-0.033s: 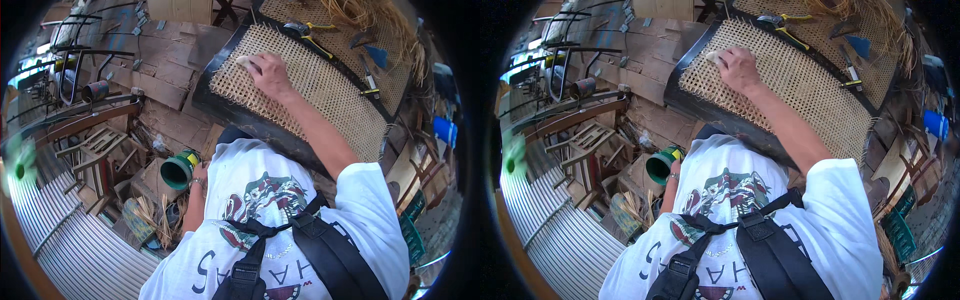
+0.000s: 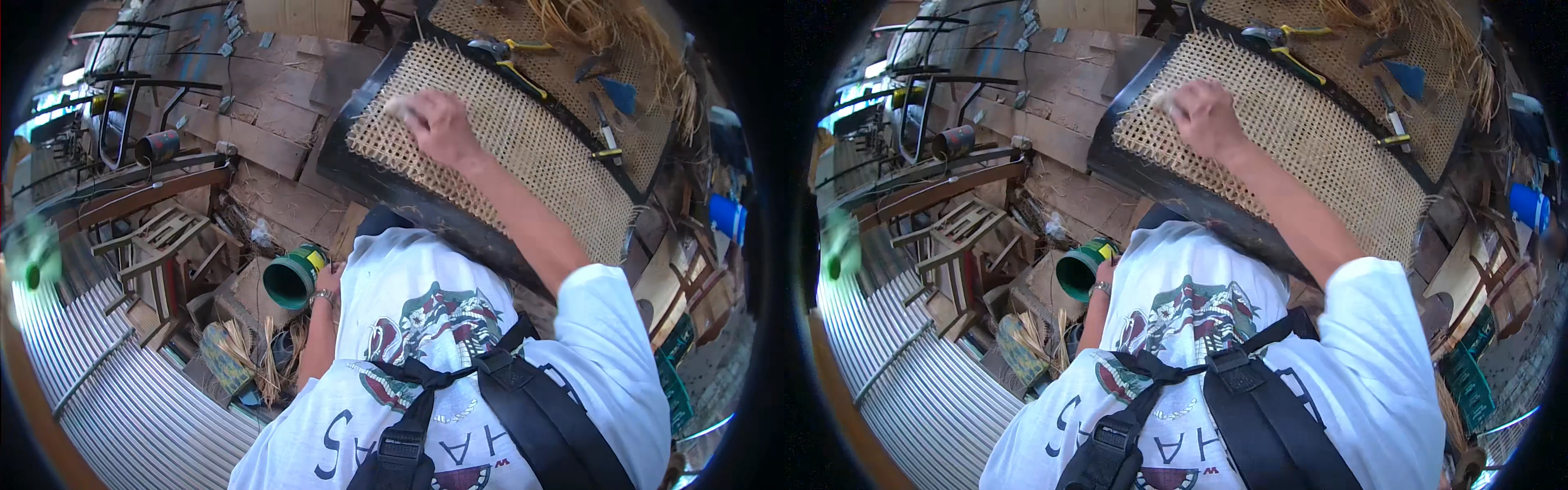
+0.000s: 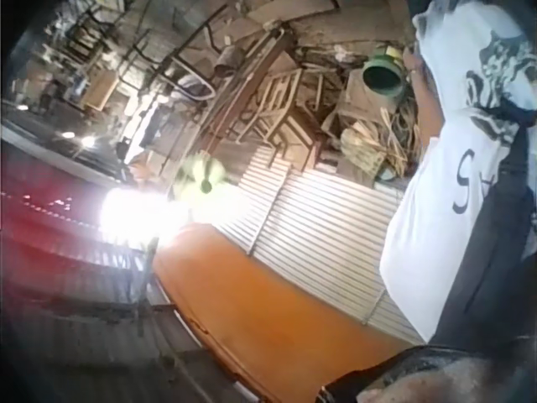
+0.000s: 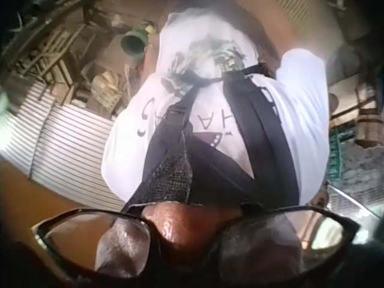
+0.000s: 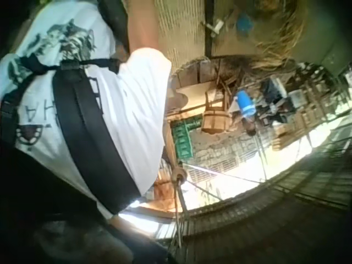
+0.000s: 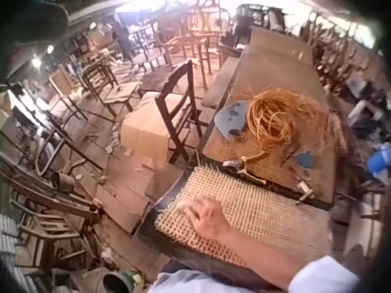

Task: Repairing and weaving the seat of a wooden chair using rattan strips.

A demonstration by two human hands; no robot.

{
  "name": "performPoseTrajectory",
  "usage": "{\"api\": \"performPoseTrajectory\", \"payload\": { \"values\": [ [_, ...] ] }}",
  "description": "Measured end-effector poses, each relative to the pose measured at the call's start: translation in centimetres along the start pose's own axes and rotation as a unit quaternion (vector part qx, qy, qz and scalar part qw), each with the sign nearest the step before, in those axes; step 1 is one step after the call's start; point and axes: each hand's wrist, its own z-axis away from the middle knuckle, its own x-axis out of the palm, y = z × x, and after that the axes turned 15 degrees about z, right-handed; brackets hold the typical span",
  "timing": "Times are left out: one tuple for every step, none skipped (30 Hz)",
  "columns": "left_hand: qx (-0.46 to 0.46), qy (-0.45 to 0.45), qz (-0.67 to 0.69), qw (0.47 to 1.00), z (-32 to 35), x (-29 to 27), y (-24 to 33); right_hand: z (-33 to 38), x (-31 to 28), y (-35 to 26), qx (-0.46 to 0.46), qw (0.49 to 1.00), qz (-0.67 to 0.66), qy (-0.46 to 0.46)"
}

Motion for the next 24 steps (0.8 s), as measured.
{"api": "performPoseTrajectory", "payload": {
  "values": [
    [-0.007, 0.011, 0.014, 1.0, 0.0, -0.2, 0.9, -0.7, -0.3, 0.0, -0.011, 1.0, -0.006, 0.003],
    [-0.022, 0.017, 0.025, 0.999, 0.4, -0.4, 1.3, -0.8, -0.7, -0.2, -0.127, 0.991, 0.008, 0.04],
    [-0.02, 0.02, 0.03, 0.999, 0.6, -0.5, 1.4, -1.2, -0.6, -0.7, -0.088, 0.996, 0.006, 0.023],
    [-0.015, 0.013, 0.029, 0.999, 0.7, -0.5, 1.3, -1.6, -0.3, -1.3, -0.088, 0.996, 0.014, 0.017],
    [0.002, 0.006, 0.038, 0.999, 0.7, -0.4, 0.9, -1.8, 0.2, -1.8, -0.089, 0.996, 0.022, 0.012],
    [-0.011, -0.009, 0.047, 0.999, 0.6, -0.3, 0.3, -1.9, 0.9, -2.5, -0.053, 0.998, 0.004, 0.019],
    [-0.009, -0.02, 0.057, 0.998, 0.4, -0.1, -0.6, -1.9, 1.3, -2.7, -0.051, 0.998, 0.005, 0.019],
    [-0.004, -0.028, 0.045, 0.999, 0.1, 0.0, -1.6, -1.7, 1.6, -3.0, -0.054, 0.998, 0.014, 0.021],
    [0.003, -0.031, 0.021, 0.999, -0.4, 0.1, -2.6, -1.6, 1.7, -2.7, -0.072, 0.997, 0.024, 0.033],
    [0.011, -0.033, -0.003, 0.999, -1.0, 0.3, -3.6, -1.5, 1.3, -2.0, -0.115, 0.993, 0.022, 0.03],
    [0.004, -0.037, -0.041, 0.998, -1.5, 0.3, -4.6, -1.4, 0.9, -1.3, -0.074, 0.997, 0.028, 0.01],
    [-0.007, -0.056, -0.012, 0.998, -2.0, 0.3, -5.5, -1.8, 0.2, -0.1, -0.052, 0.998, 0.046, 0.007],
    [-0.019, -0.077, -0.013, 0.997, -2.5, 0.1, -6.2, -2.1, -0.4, 0.7, -0.058, 0.996, 0.064, -0.007],
    [0.029, -0.058, -0.013, 0.998, -2.7, 0.1, -6.8, -3.0, -1.2, 1.8, 0.03, 0.984, 0.175, -0.013],
    [0.036, -0.044, -0.023, 0.998, -2.9, -0.1, -7.1, -4.0, -1.7, 2.7, 0.013, 0.984, 0.177, 0.018],
    [0.043, -0.047, -0.021, 0.998, -3.0, -0.3, -7.3, -4.4, -1.9, 2.5, 0.118, 0.967, 0.224, 0.007],
    [0.036, -0.049, 0.015, 0.998, -3.1, -0.5, -7.3, -5.5, -2.1, 2.9, 0.256, 0.926, 0.278, -0.005],
    [0.032, -0.053, 0.031, 0.998, -3.3, -0.7, -7.2, -5.5, -1.8, 2.1, 0.232, 0.934, 0.243, -0.121],
    [0.028, -0.056, 0.048, 0.997, -3.3, -0.9, -7.0, -6.1, -1.6, 1.7, 0.238, 0.916, 0.217, -0.238],
    [0.03, -0.05, 0.018, 0.998, -3.7, -1.1, -6.6, -5.7, -1.4, 0.9, 0.144, 0.964, 0.187, -0.125],
    [0.034, -0.044, -0.012, 0.998, -4.3, -1.4, -6.1, -5.4, -1.1, 0.2, 0.047, 0.987, 0.151, -0.026],
    [0.035, -0.038, -0.035, 0.998, -4.5, -1.5, -5.7, -5.9, -1.0, 1.3, 0.091, 0.981, 0.128, -0.11],
    [0.041, -0.044, -0.044, 0.997, -4.9, -1.6, -5.3, -5.9, -0.9, 2.0, 0.09, 0.984, 0.134, -0.076],
    [0.04, -0.04, -0.055, 0.997, -5.3, -1.8, -5.0, -6.3, -0.7, 3.2, 0.166, 0.965, 0.203, -0.018]
  ]
}}
